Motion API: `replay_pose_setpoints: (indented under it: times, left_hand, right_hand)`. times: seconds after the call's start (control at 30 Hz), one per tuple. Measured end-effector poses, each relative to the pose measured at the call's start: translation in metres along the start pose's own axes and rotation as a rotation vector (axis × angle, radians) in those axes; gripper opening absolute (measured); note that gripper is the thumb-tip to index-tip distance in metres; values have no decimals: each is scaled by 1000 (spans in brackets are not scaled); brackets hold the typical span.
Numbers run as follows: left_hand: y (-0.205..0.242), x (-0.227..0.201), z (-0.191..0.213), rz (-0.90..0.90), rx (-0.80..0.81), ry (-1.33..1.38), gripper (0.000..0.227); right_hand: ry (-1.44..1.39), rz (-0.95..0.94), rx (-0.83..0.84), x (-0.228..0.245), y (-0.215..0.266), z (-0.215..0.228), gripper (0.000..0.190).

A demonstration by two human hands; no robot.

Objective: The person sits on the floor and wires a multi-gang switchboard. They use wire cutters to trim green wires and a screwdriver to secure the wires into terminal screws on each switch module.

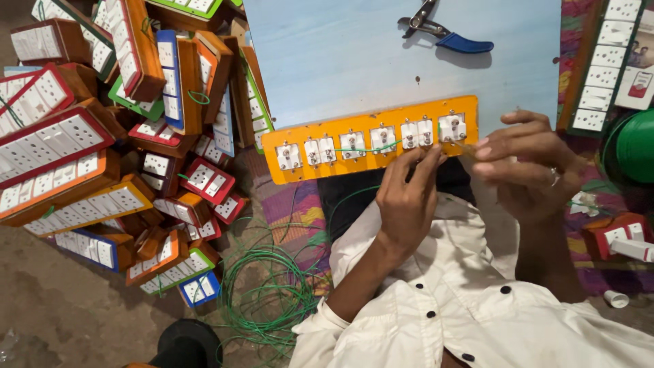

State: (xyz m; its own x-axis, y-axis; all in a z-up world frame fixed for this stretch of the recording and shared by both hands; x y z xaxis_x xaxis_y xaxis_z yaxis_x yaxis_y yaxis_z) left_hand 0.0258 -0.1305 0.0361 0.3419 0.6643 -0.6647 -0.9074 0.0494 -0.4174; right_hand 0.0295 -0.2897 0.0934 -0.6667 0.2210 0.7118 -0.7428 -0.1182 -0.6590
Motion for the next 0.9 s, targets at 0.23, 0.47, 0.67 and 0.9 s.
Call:
replay_pose_setpoints:
  times: [0.23, 0.47, 0.67, 0.9]
  left_hand:
    - [-2, 3, -7, -18, 17, -41, 44]
    - [-1, 3, -8, -32, 33, -45, 52]
    - [-8, -1, -6, -80, 65, -148, 55]
    - [-20, 1, -15, -8, 123, -168, 47]
  right_hand:
    - [-82, 58, 3, -5, -3, 1, 6]
    - [-102, 70, 4, -5, -4, 2, 7]
    - [-120, 50, 16, -6, -3, 0, 6]
    - [-91, -169, -83, -16, -9, 6, 10]
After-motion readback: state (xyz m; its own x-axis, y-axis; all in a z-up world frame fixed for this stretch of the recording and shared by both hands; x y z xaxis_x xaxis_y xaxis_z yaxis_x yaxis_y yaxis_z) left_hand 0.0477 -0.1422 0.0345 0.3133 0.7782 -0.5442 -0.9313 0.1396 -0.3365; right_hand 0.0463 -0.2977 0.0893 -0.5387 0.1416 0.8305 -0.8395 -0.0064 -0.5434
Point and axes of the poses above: each hand's wrist, its own y-axis away from the middle knuckle, its own z-axis out of the back of the hand, x = y × z, the point moved 9 cm from there along -y, towards the middle knuckle, and after that the axes turned 15 degrees about -y, right-handed, at the moved point
